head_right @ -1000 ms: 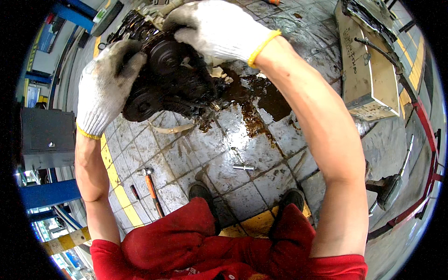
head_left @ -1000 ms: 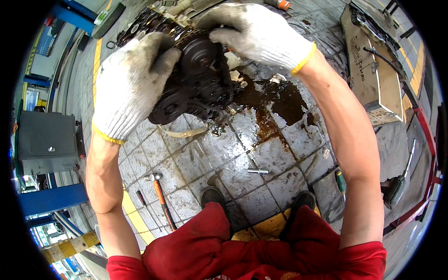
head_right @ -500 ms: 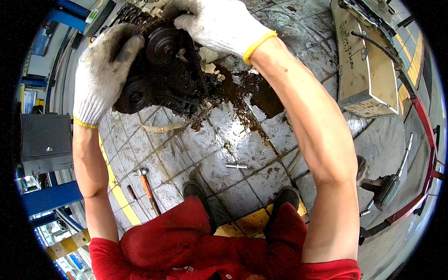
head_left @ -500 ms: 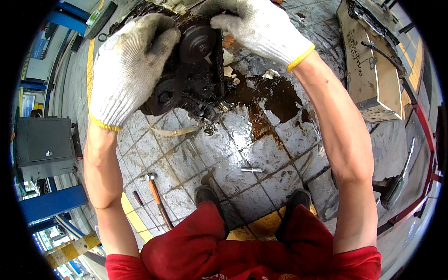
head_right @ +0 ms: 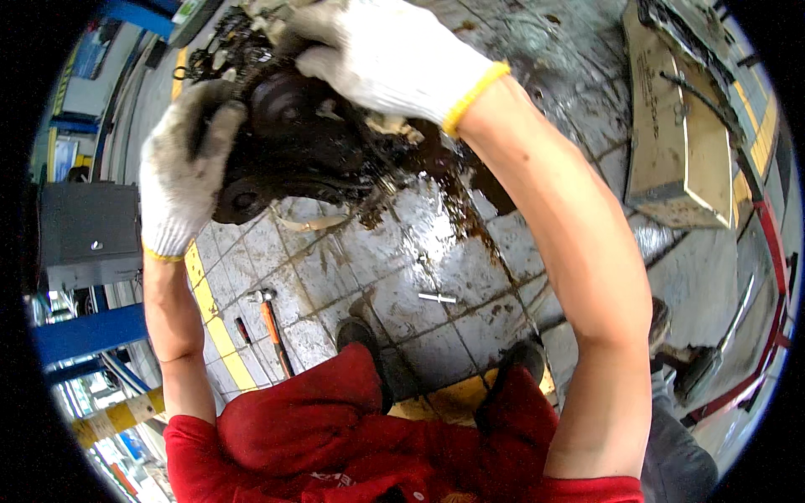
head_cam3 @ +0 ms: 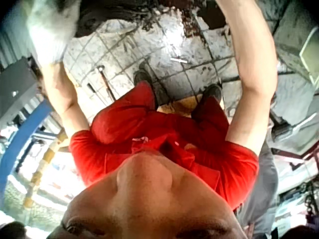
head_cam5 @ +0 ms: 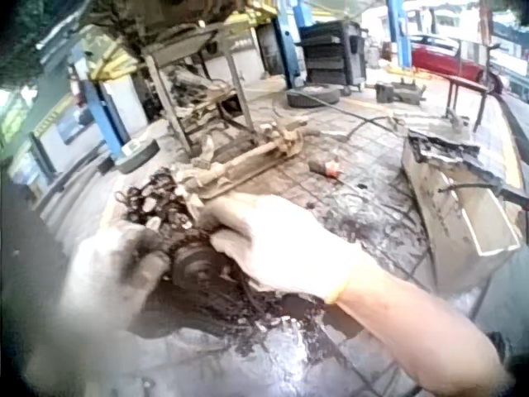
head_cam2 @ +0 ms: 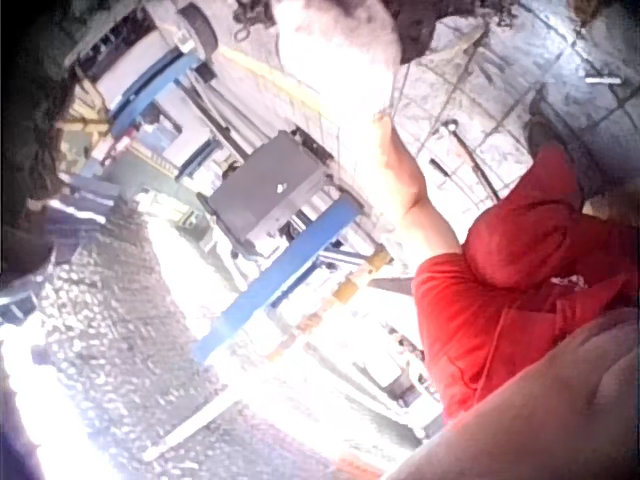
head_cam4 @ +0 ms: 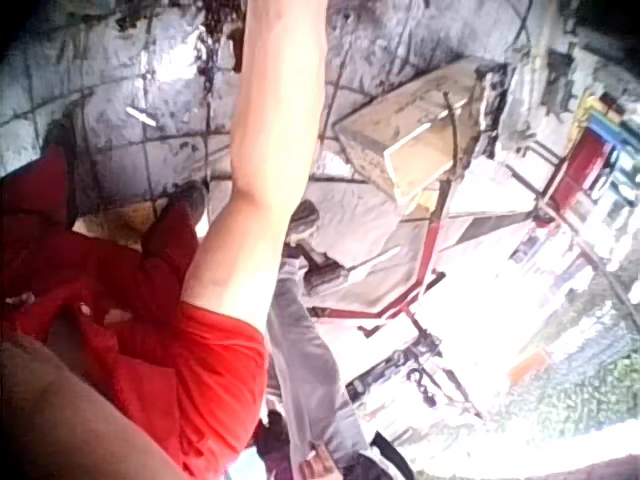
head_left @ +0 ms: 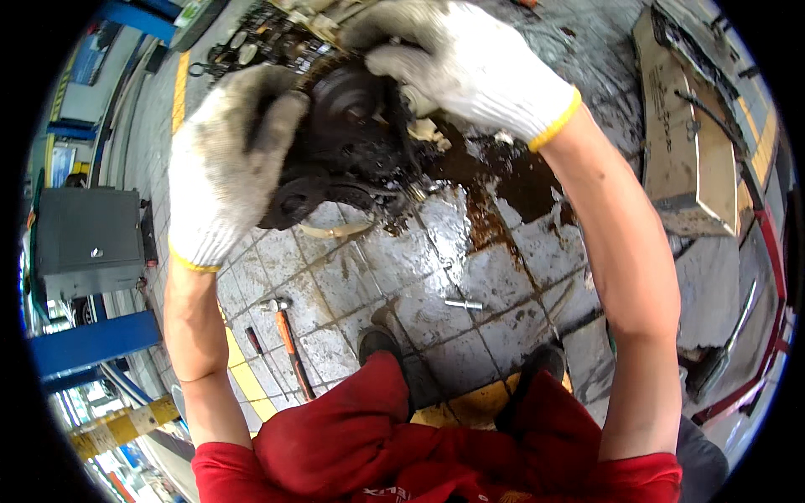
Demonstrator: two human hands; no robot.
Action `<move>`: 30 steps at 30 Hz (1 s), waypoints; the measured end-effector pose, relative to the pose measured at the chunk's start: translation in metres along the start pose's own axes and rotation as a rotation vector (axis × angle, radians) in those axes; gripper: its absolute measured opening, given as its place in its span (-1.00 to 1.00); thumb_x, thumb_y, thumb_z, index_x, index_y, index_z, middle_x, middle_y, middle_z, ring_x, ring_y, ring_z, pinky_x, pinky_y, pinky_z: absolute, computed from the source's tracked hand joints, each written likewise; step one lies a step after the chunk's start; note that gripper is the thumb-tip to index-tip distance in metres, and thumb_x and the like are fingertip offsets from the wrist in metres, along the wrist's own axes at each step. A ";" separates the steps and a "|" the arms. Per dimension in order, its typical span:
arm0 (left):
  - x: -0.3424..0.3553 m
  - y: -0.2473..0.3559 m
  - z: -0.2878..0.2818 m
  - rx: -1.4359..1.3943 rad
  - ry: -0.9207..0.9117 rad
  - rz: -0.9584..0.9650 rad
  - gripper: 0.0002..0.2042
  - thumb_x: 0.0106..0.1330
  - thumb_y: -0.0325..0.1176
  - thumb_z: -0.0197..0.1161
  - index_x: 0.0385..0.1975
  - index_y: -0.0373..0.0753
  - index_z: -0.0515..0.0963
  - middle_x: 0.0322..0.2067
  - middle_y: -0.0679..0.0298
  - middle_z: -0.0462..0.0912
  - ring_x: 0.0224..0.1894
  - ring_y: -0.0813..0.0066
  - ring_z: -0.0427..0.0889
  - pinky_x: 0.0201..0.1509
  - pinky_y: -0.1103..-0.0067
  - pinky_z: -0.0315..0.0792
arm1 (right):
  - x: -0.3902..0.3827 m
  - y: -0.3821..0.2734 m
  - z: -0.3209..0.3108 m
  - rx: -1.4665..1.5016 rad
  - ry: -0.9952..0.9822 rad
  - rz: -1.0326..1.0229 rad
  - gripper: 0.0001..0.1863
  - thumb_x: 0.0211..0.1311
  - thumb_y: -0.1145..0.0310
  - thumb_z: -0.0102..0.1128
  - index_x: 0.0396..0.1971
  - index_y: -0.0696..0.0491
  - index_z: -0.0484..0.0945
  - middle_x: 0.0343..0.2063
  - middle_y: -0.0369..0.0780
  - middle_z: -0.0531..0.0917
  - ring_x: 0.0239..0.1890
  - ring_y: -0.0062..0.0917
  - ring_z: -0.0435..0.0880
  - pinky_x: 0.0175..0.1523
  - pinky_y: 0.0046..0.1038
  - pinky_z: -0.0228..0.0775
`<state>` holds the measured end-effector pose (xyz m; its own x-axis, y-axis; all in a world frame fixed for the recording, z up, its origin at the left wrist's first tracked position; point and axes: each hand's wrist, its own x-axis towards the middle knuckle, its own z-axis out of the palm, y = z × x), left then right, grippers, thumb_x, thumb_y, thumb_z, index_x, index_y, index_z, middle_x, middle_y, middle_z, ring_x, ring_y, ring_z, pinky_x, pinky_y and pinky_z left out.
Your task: The person disassembles a car engine block on a tiled workshop floor, using a power impact wrench to remove bolts and a hammer to tap components. The person removes the timing chain and sprocket assembly, places bolts into a wooden box, and continues to detach parts from the engine block.
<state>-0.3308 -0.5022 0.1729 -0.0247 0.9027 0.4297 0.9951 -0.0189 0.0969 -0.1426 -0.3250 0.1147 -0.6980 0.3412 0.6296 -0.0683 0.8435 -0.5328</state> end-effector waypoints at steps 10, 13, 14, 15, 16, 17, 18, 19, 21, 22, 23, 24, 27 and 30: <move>0.001 0.007 -0.005 0.012 0.011 -0.052 -0.81 0.44 -0.32 0.32 -0.08 -0.26 0.64 -0.20 0.00 0.68 -0.15 -0.08 0.71 -0.08 0.26 0.57 | 0.007 -0.005 0.011 -0.139 0.044 0.047 -0.75 0.29 0.34 0.18 -0.07 0.02 0.67 -0.15 -0.05 0.75 -0.05 -0.06 0.73 0.07 -0.11 0.57; -0.001 0.005 -0.002 -0.016 0.034 -0.038 -0.81 0.43 -0.34 0.32 -0.07 -0.27 0.64 -0.19 0.00 0.68 -0.16 -0.10 0.71 -0.09 0.24 0.57 | 0.005 -0.008 0.012 -0.077 0.063 0.092 -0.76 0.29 0.37 0.20 -0.08 0.04 0.67 -0.14 -0.07 0.74 -0.03 -0.10 0.73 0.09 -0.15 0.56; -0.002 0.001 -0.003 -0.006 0.037 -0.013 -0.80 0.43 -0.34 0.32 -0.05 -0.27 0.64 -0.18 0.01 0.68 -0.17 -0.09 0.71 -0.09 0.24 0.57 | 0.005 -0.010 0.011 -0.070 0.061 0.095 -0.75 0.28 0.37 0.22 -0.07 0.04 0.68 -0.14 -0.08 0.74 -0.03 -0.11 0.73 0.09 -0.16 0.56; -0.004 0.002 -0.003 -0.051 0.042 -0.040 -0.79 0.44 -0.32 0.32 -0.04 -0.28 0.64 -0.17 0.01 0.69 -0.16 -0.08 0.71 -0.08 0.24 0.57 | 0.005 -0.012 0.011 -0.063 0.060 0.098 -0.75 0.28 0.37 0.23 -0.07 0.04 0.68 -0.13 -0.09 0.74 -0.03 -0.12 0.73 0.09 -0.17 0.56; -0.003 0.003 -0.007 -0.031 0.032 -0.050 -0.77 0.44 -0.31 0.33 -0.02 -0.27 0.64 -0.16 0.01 0.69 -0.15 -0.07 0.71 -0.08 0.25 0.58 | 0.008 -0.013 0.011 -0.057 0.059 0.102 -0.75 0.28 0.37 0.24 -0.07 0.04 0.68 -0.13 -0.10 0.74 -0.02 -0.12 0.73 0.09 -0.17 0.56; -0.003 0.005 -0.005 -0.030 0.019 -0.065 -0.75 0.44 -0.29 0.33 0.00 -0.27 0.64 -0.15 0.01 0.69 -0.14 -0.06 0.72 -0.07 0.25 0.58 | 0.007 -0.012 0.011 -0.043 0.051 0.119 -0.75 0.27 0.36 0.25 -0.07 0.04 0.68 -0.13 -0.10 0.74 -0.02 -0.12 0.73 0.09 -0.18 0.56; -0.002 0.006 -0.005 -0.016 0.007 -0.069 -0.74 0.44 -0.28 0.34 0.00 -0.27 0.65 -0.15 0.01 0.69 -0.14 -0.06 0.72 -0.07 0.26 0.58 | 0.006 -0.010 0.010 -0.028 0.045 0.136 -0.74 0.27 0.35 0.26 -0.06 0.04 0.68 -0.12 -0.11 0.74 -0.02 -0.12 0.73 0.09 -0.18 0.56; -0.001 0.006 -0.006 -0.001 -0.005 -0.072 -0.74 0.44 -0.27 0.35 0.00 -0.27 0.65 -0.14 0.00 0.69 -0.13 -0.06 0.71 -0.06 0.26 0.58 | 0.006 -0.009 0.010 -0.014 0.039 0.153 -0.74 0.27 0.35 0.27 -0.06 0.04 0.69 -0.12 -0.11 0.74 -0.03 -0.12 0.73 0.09 -0.18 0.56; 0.000 0.006 -0.008 0.024 -0.031 -0.050 -0.73 0.43 -0.26 0.36 -0.01 -0.27 0.66 -0.14 0.01 0.70 -0.12 -0.05 0.71 -0.06 0.27 0.58 | 0.005 -0.013 0.012 -0.032 0.034 0.157 -0.73 0.27 0.34 0.27 -0.05 0.04 0.69 -0.12 -0.11 0.74 -0.02 -0.11 0.72 0.09 -0.18 0.56; -0.001 0.002 -0.009 0.035 -0.040 -0.030 -0.74 0.42 -0.25 0.37 -0.02 -0.27 0.67 -0.14 0.01 0.70 -0.12 -0.05 0.71 -0.06 0.27 0.58 | 0.005 -0.014 0.014 -0.040 0.033 0.160 -0.73 0.27 0.34 0.27 -0.05 0.03 0.69 -0.12 -0.11 0.74 -0.02 -0.11 0.72 0.08 -0.17 0.56; 0.003 0.001 -0.011 0.046 -0.047 -0.008 -0.74 0.41 -0.25 0.37 -0.04 -0.27 0.67 -0.14 0.01 0.70 -0.12 -0.05 0.71 -0.06 0.28 0.58 | 0.004 -0.013 0.013 -0.041 0.032 0.156 -0.73 0.28 0.34 0.27 -0.05 0.03 0.69 -0.12 -0.10 0.73 -0.02 -0.11 0.72 0.09 -0.17 0.56; 0.009 0.006 -0.014 0.038 -0.085 -0.035 -0.76 0.40 -0.27 0.38 -0.09 -0.28 0.68 -0.14 0.02 0.70 -0.12 -0.05 0.71 -0.07 0.28 0.58 | 0.005 -0.011 0.012 -0.042 0.031 0.153 -0.74 0.28 0.34 0.27 -0.05 0.03 0.69 -0.12 -0.10 0.73 -0.02 -0.10 0.72 0.09 -0.17 0.56; 0.015 0.008 -0.008 0.081 -0.055 -0.006 -0.78 0.39 -0.29 0.37 -0.11 -0.28 0.68 -0.14 0.03 0.70 -0.11 -0.04 0.71 -0.06 0.28 0.58 | 0.004 -0.007 0.008 -0.064 0.036 0.115 -0.74 0.30 0.32 0.26 -0.05 0.02 0.69 -0.11 -0.09 0.73 -0.01 -0.09 0.71 0.10 -0.16 0.55; 0.011 0.009 -0.004 0.108 -0.010 -0.002 -0.81 0.40 -0.30 0.35 -0.12 -0.26 0.67 -0.16 0.05 0.69 -0.11 -0.03 0.71 -0.06 0.27 0.57 | 0.004 -0.005 0.009 -0.059 0.041 0.092 -0.74 0.31 0.31 0.25 -0.05 0.03 0.68 -0.11 -0.08 0.74 -0.01 -0.10 0.71 0.11 -0.16 0.55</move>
<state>-0.3228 -0.4937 0.1820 -0.0258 0.9068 0.4207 0.9996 0.0285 -0.0001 -0.1515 -0.3319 0.1148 -0.6697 0.4337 0.6028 0.0376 0.8305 -0.5558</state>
